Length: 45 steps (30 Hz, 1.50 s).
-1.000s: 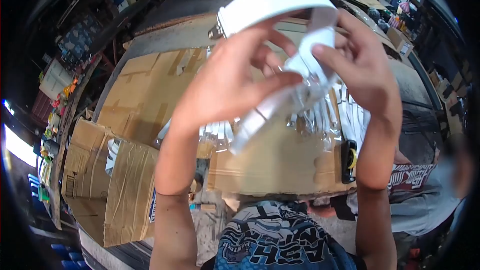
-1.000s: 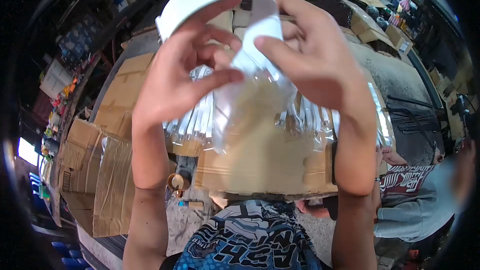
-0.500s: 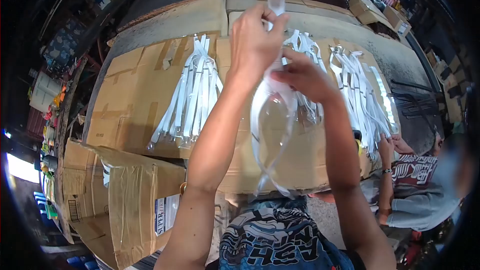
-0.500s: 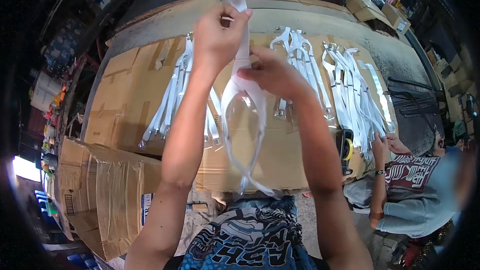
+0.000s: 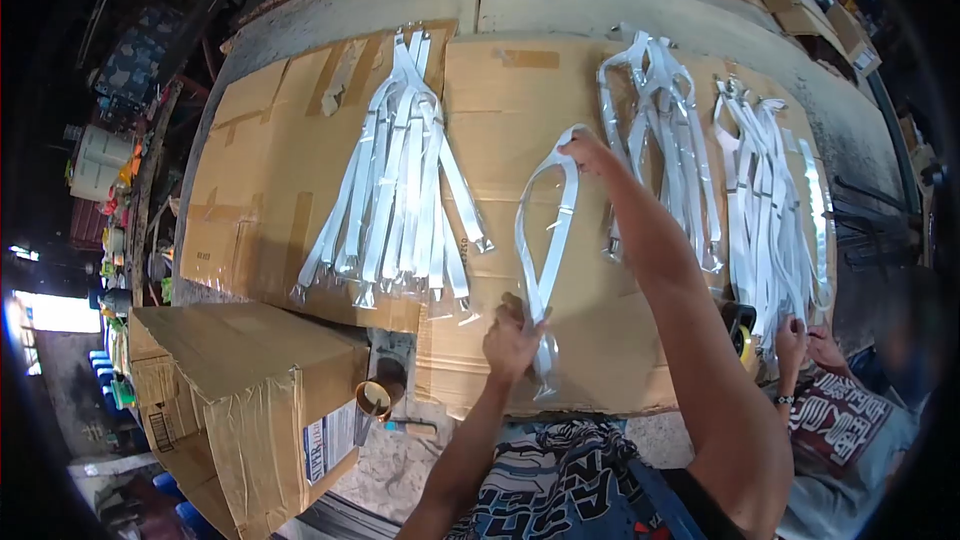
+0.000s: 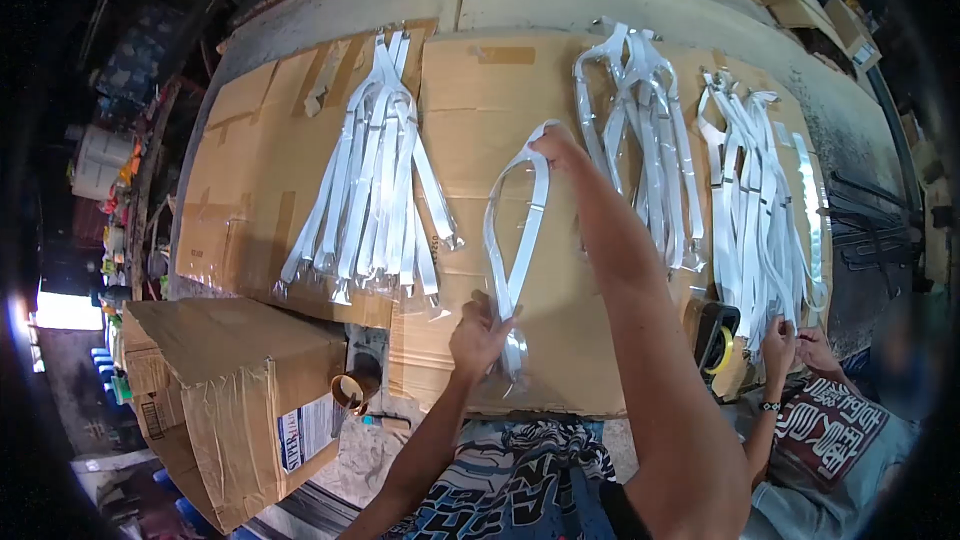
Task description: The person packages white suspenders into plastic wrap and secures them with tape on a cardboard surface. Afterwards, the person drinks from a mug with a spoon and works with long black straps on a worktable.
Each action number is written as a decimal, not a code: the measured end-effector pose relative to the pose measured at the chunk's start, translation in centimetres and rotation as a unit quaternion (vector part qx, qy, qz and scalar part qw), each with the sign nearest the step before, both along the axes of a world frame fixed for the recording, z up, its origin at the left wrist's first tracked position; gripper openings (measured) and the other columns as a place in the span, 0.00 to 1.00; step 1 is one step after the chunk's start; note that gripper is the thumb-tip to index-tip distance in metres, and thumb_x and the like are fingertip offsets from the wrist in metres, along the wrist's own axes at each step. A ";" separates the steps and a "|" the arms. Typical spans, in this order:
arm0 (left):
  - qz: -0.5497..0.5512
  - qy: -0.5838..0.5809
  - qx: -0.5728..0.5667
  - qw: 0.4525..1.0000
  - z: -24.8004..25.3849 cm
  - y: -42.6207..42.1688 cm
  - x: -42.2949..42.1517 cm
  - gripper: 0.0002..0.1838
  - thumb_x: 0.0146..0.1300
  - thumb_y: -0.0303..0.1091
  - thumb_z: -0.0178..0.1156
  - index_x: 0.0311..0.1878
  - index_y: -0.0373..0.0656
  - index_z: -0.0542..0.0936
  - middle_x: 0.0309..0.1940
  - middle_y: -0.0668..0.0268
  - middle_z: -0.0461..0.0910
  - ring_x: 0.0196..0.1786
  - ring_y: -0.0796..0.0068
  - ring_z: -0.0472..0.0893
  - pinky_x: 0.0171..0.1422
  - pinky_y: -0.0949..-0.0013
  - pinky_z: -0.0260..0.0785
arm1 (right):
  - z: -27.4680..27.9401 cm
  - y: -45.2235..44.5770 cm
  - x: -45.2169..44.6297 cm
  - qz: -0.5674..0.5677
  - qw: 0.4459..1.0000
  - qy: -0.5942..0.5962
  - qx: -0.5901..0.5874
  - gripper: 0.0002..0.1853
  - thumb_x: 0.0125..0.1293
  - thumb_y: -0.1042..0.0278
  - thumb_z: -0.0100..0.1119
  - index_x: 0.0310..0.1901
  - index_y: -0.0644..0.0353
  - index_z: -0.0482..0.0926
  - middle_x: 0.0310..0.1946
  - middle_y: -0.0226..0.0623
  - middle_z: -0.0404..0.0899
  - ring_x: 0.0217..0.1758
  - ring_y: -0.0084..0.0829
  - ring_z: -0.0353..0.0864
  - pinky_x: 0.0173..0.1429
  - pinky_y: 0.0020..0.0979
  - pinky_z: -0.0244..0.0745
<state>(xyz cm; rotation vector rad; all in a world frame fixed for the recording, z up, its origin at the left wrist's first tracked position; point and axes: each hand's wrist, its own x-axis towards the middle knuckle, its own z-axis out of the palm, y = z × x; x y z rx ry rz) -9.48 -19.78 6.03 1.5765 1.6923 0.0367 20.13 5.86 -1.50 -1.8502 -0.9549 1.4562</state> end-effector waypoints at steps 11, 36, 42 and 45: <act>0.010 -0.030 -0.107 0.994 -0.5 1.1 -2.6 0.22 0.55 0.41 0.66 0.49 0.40 0.73 0.45 0.48 0.80 0.48 0.48 0.82 0.49 0.49 0.73 | 0.8 -31.0 -12.2 -0.028 0.967 -0.252 -0.015 0.25 0.61 0.44 0.62 0.43 0.62 0.82 0.32 0.50 0.84 0.39 0.50 0.85 0.45 0.46 0.77; -0.180 -0.034 0.142 0.973 -1.0 -8.1 -9.9 0.29 0.52 0.45 0.70 0.48 0.42 0.67 0.43 0.52 0.75 0.44 0.46 0.79 0.45 0.49 0.73 | 5.1 -43.0 -13.5 -0.053 0.857 -0.510 0.040 0.31 0.57 0.58 0.66 0.62 0.57 0.72 0.50 0.51 0.75 0.50 0.54 0.75 0.54 0.48 0.71; -0.109 -0.087 0.104 0.985 -2.1 -3.4 -7.3 0.29 0.55 0.39 0.69 0.56 0.41 0.67 0.47 0.49 0.74 0.48 0.42 0.79 0.48 0.48 0.74 | 3.5 -29.2 -8.6 -0.080 0.929 -0.321 0.165 0.22 0.60 0.54 0.65 0.51 0.60 0.80 0.49 0.50 0.79 0.54 0.51 0.77 0.58 0.45 0.72; -0.103 -0.104 0.208 0.967 -3.4 -1.1 -4.8 0.30 0.55 0.31 0.66 0.60 0.41 0.65 0.51 0.45 0.72 0.49 0.40 0.78 0.49 0.47 0.74 | 2.8 -18.9 -6.8 -0.049 0.916 -0.362 0.166 0.22 0.58 0.56 0.68 0.49 0.62 0.79 0.46 0.49 0.81 0.52 0.48 0.80 0.56 0.44 0.74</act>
